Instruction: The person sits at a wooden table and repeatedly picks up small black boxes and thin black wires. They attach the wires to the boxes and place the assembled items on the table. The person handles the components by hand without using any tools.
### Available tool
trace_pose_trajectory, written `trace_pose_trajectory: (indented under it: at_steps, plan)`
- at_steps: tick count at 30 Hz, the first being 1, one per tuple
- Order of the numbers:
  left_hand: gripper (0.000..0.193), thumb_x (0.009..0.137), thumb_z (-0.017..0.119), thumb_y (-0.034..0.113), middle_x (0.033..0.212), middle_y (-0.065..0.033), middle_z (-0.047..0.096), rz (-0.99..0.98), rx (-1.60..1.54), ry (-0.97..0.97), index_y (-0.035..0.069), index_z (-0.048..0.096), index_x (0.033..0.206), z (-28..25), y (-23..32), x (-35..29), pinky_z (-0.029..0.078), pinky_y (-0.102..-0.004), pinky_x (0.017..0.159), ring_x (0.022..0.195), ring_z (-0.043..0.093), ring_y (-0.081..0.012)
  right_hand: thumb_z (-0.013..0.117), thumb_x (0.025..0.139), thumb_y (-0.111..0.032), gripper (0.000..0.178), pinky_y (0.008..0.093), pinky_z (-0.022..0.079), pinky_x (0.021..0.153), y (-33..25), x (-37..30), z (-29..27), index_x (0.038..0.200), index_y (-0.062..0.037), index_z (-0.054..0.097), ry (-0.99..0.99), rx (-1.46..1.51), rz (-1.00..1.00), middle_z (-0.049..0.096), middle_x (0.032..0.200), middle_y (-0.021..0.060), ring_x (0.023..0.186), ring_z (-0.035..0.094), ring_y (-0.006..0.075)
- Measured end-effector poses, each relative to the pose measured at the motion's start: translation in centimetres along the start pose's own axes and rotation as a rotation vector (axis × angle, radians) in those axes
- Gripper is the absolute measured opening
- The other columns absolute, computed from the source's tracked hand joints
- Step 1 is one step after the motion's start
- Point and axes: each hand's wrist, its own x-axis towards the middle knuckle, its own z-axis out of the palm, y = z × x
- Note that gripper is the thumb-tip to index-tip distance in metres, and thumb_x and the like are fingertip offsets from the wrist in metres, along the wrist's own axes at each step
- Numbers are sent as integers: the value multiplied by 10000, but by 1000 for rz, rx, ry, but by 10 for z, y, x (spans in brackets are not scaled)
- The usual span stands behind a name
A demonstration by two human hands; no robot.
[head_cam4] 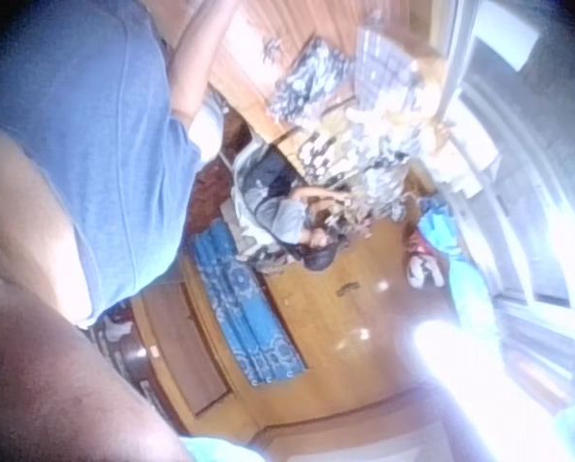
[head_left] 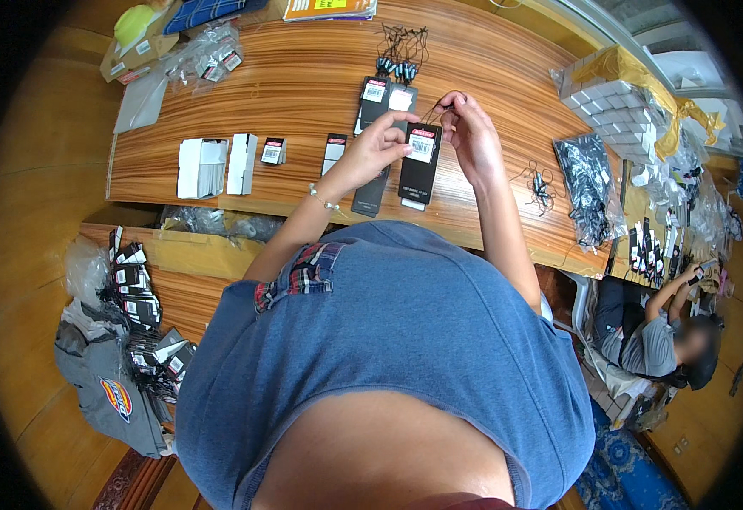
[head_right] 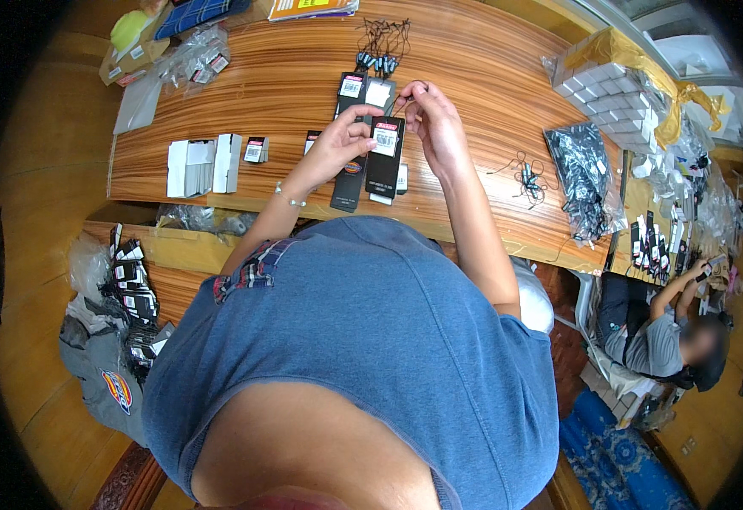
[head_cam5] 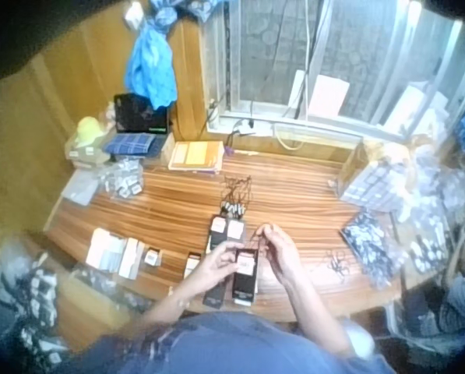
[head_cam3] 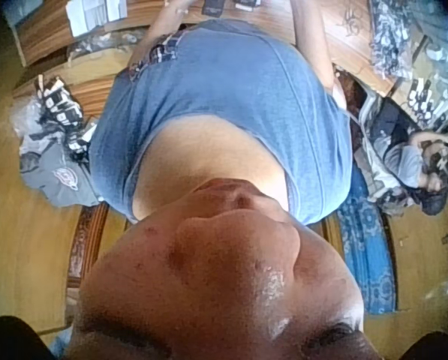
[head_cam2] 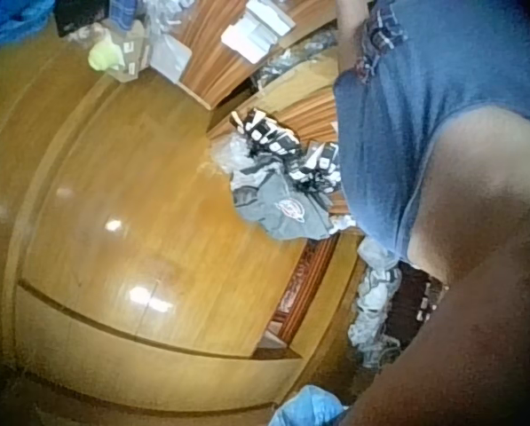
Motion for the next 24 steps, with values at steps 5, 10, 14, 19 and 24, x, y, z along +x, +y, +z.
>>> trace_pose_trajectory:
  at_steps: [5,10,14,19,24]
  plan:
    - [372,862,489,-19,893,-49,558,62,-51,48,58,397,1213,-7,-9,12,430,-218,757,843,556,-91,481,908,-207,138,220,416,650,11,16,-13,892,-91,553,-119,173,94,551,833,10,727,503,63]
    - [357,840,507,-29,881,-46,556,-93,3,-26,68,431,1175,-17,-15,16,449,-214,710,838,559,-90,473,907,-210,130,251,394,677,2,30,-24,859,-119,553,57,175,-5,550,871,-11,774,485,90]
    - [339,816,538,-36,821,-38,560,-42,237,121,65,470,1132,-38,-39,33,453,-208,659,772,561,-93,464,907,-262,150,294,381,726,-14,65,-41,825,-148,519,105,82,-108,543,934,-10,842,480,113]
    - [346,766,593,-36,805,-61,588,64,395,312,50,517,1093,-51,-40,71,468,-233,621,691,579,-121,462,903,-239,168,279,351,701,-32,112,-35,800,-147,556,210,-64,-222,548,826,-39,761,471,87]
    - [339,701,649,5,817,-96,594,14,703,400,76,586,1026,-55,-46,88,479,-326,673,728,580,-234,469,880,-236,253,251,325,667,-22,155,-29,683,-105,561,305,-331,-177,518,734,-27,702,420,101]
